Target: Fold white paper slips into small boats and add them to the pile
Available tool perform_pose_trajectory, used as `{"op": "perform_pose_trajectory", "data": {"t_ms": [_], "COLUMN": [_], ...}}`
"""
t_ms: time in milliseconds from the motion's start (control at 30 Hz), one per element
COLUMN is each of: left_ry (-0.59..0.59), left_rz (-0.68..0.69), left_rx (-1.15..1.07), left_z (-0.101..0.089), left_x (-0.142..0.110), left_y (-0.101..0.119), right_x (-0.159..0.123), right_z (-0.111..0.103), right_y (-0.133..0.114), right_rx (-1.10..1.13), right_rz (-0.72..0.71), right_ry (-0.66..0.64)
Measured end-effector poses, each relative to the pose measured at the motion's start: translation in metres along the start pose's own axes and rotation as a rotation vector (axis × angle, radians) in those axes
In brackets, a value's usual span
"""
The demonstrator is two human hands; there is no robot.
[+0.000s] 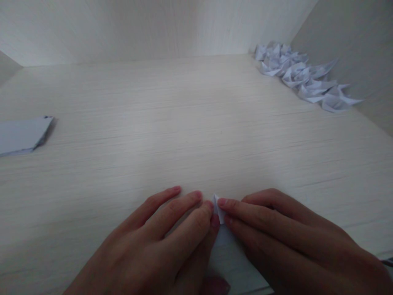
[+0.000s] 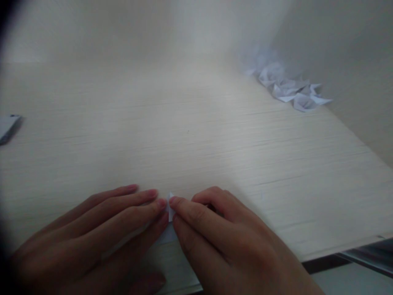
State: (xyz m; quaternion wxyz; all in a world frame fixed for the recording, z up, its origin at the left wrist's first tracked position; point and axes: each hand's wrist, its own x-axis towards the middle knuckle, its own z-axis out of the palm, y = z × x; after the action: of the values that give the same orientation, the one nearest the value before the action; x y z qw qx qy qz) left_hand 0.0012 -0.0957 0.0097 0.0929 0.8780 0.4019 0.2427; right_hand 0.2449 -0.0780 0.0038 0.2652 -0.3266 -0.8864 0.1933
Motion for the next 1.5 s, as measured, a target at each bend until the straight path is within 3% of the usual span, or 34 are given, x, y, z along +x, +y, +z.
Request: {"op": "perform_pose_trajectory", "data": {"t_ms": [433, 533, 700, 1067, 1500], "left_ry": [0.013, -0.001, 0.008, 0.042, -0.017], "left_rz": [-0.013, -0.022, -0.046, 0.047, 0.045], "left_rx": [0.009, 0.001, -0.011, 0.076, 0.104], "left_z": [0.001, 0.000, 0.002, 0.003, 0.001], "left_x": [-0.004, -0.007, -0.009, -0.004, -0.011], "left_y": [0.000, 0.000, 0.002, 0.001, -0.001], "right_x": [0.012, 0.011, 0.008, 0.015, 0.023], "right_z": [-0.004, -0.002, -0.001, -0.003, -0.006], "right_y": [-0.008, -0.006, -0.005, -0.006, -0.010], "right_rx": [0.093, 0.066, 0.053, 0.075, -0.002], "right_rz": [0.129, 0.069, 0.088, 0.117, 0.047], "right_ry": [-0.091, -0.067, -0.068, -0.116, -0.101]}}
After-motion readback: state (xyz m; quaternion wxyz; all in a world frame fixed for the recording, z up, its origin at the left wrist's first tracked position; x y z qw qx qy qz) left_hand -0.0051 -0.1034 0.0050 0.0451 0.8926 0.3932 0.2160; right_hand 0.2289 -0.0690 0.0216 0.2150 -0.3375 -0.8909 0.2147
